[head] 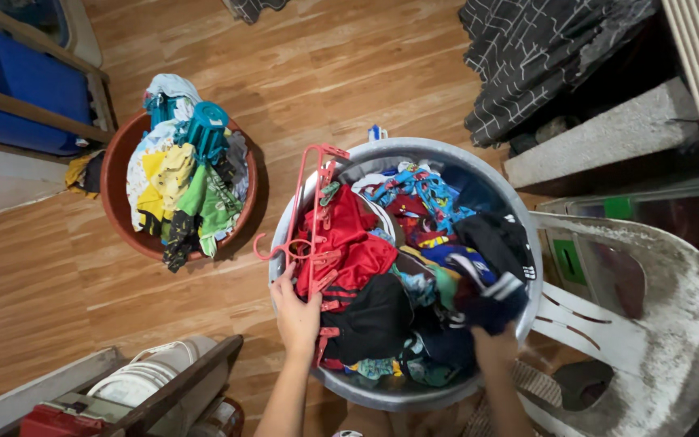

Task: The person removes clothes from a blue hanger and places them into a basin. They then select clothes from a large basin and hang them one by one on a wall-mounted drying rack using clothespins. The person continues to sort through the basin and hang various garments on the rack.

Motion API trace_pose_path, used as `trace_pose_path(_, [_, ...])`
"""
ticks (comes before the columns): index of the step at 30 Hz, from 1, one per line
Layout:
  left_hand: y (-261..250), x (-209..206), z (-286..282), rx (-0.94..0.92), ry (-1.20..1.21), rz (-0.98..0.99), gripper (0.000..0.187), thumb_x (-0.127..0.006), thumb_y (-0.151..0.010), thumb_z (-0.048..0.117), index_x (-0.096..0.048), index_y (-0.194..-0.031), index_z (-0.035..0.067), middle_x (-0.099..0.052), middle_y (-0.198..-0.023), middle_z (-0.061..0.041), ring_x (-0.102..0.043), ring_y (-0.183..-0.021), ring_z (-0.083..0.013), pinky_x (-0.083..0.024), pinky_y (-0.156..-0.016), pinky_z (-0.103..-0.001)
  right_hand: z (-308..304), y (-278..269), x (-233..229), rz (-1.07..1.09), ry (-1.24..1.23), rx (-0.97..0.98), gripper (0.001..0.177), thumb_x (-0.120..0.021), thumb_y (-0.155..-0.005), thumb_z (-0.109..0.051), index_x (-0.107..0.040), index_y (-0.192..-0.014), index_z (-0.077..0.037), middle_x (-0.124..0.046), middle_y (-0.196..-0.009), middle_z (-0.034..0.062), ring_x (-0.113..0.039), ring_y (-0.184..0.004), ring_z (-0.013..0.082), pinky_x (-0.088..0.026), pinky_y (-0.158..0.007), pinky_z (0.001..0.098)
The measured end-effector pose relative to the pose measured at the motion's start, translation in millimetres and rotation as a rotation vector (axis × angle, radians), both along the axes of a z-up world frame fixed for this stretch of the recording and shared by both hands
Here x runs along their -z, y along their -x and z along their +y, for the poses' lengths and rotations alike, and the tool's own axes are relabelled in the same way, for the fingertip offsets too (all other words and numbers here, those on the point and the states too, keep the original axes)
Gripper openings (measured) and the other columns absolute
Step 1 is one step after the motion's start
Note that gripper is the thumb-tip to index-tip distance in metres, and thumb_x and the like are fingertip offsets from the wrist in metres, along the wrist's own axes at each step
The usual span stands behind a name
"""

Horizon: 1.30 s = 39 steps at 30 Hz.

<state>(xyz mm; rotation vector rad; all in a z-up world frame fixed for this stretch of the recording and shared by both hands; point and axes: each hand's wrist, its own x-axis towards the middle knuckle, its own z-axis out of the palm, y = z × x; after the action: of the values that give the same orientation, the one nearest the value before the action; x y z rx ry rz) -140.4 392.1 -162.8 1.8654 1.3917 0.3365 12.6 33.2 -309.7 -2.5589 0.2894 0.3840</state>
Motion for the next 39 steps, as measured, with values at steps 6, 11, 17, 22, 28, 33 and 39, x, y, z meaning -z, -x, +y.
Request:
trace_pose_path(6, [-2.8, 0.4, -1.3, 0.006, 0.010, -0.014, 0.071, -0.073, -0.075, 0.013, -0.051, -0.144, 0.013, -0.050, -0.138, -0.016, -0.053, -0.128, -0.0352, -0.043, -0.106, -0.042, -7.1, -7.5, 43.8, -0.039, -0.345, -0.028, 0.070, -0.075, -0.074, -0.020, -0.059, -0.138, 0.003, -0.067, -0.131, 0.0239, -0.062, -0.122, 0.0407, -0.046, -0.107, 0.0436])
trace_pose_path(11, [-11.3, -19.4, -13.3, 0.071, -0.104, 0.035, 0.068, -0.079, -0.080, 0.020, -0.053, -0.143, 0.012, -0.052, -0.135, -0.016, -0.055, -0.124, -0.0359, -0.045, -0.103, -0.043, 9.2, -15.1, 20.6, -0.013, -0.283, 0.004, 0.080, -0.081, -0.066, -0.016, -0.054, -0.139, 0.003, -0.060, -0.135, 0.0268, -0.056, -0.125, 0.0424, -0.042, -0.110, 0.0444])
trace_pose_path(17, [-43.9, -56.4, -82.3, 0.092, 0.226, -0.010, 0.063, -0.074, -0.084, 0.020, -0.051, -0.142, 0.015, -0.051, -0.139, -0.011, -0.067, -0.095, -0.0266, -0.056, -0.087, -0.038, 53.3, 3.9, -93.3, -0.440, 0.020, -0.249, 0.093, -0.087, -0.067, -0.017, -0.044, -0.146, 0.008, -0.049, -0.143, 0.0296, -0.045, -0.134, 0.0445, -0.034, -0.114, 0.0529])
trace_pose_path(22, [-74.9, -64.8, -152.9, 0.383, -0.060, -0.434, 0.073, -0.070, -0.083, 0.006, -0.040, -0.150, -0.001, -0.052, -0.138, -0.023, -0.056, -0.125, -0.0404, -0.048, -0.106, -0.046, 93.2, -2.0, -144.1, -0.127, -0.667, -0.092, 0.065, -0.076, -0.088, -0.013, -0.048, -0.145, 0.002, -0.060, -0.118, 0.0163, -0.059, -0.101, 0.0255, -0.047, -0.088, 0.0402])
trace_pose_path(28, [-114.9, 24.4, -122.2, 0.724, 0.120, -0.431, 0.043, -0.065, -0.093, 0.016, -0.056, -0.133, 0.007, -0.070, -0.116, -0.019, -0.066, -0.110, -0.0388, -0.052, -0.097, -0.046, 59.2, -33.1, -94.7, 0.169, -0.927, 0.236, 0.043, -0.068, -0.086, -0.009, -0.057, -0.127, -0.012, -0.066, -0.077, 0.0035, -0.059, -0.056, 0.0112, -0.047, -0.050, 0.0239])
trace_pose_path(33, [-179.5, 147.1, -36.4, 0.654, 0.010, 0.020, 0.033, -0.059, -0.094, 0.018, -0.060, -0.126, 0.010, -0.068, -0.118, -0.019, -0.068, -0.109, -0.0397, -0.054, -0.093, -0.049, 25.2, -47.4, -49.0, 0.394, -0.703, 0.151, 0.029, -0.076, -0.090, -0.014, -0.061, -0.113, -0.003, -0.059, -0.070, 0.0048, -0.053, -0.047, 0.0153, -0.042, -0.041, 0.0298])
trace_pose_path(39, [-154.5, 211.5, 15.9, 0.663, 0.337, 0.464, 0.047, -0.062, -0.091, 0.031, -0.058, -0.131, 0.007, -0.067, -0.123, -0.020, -0.067, -0.113, -0.0394, -0.054, -0.096, -0.048, 46.5, -37.5, -59.7, 0.095, -0.481, 0.181, 0.034, -0.078, -0.087, -0.018, -0.065, -0.117, -0.009, -0.064, -0.073, 0.0071, -0.059, -0.051, 0.0159, -0.050, -0.045, 0.0324])
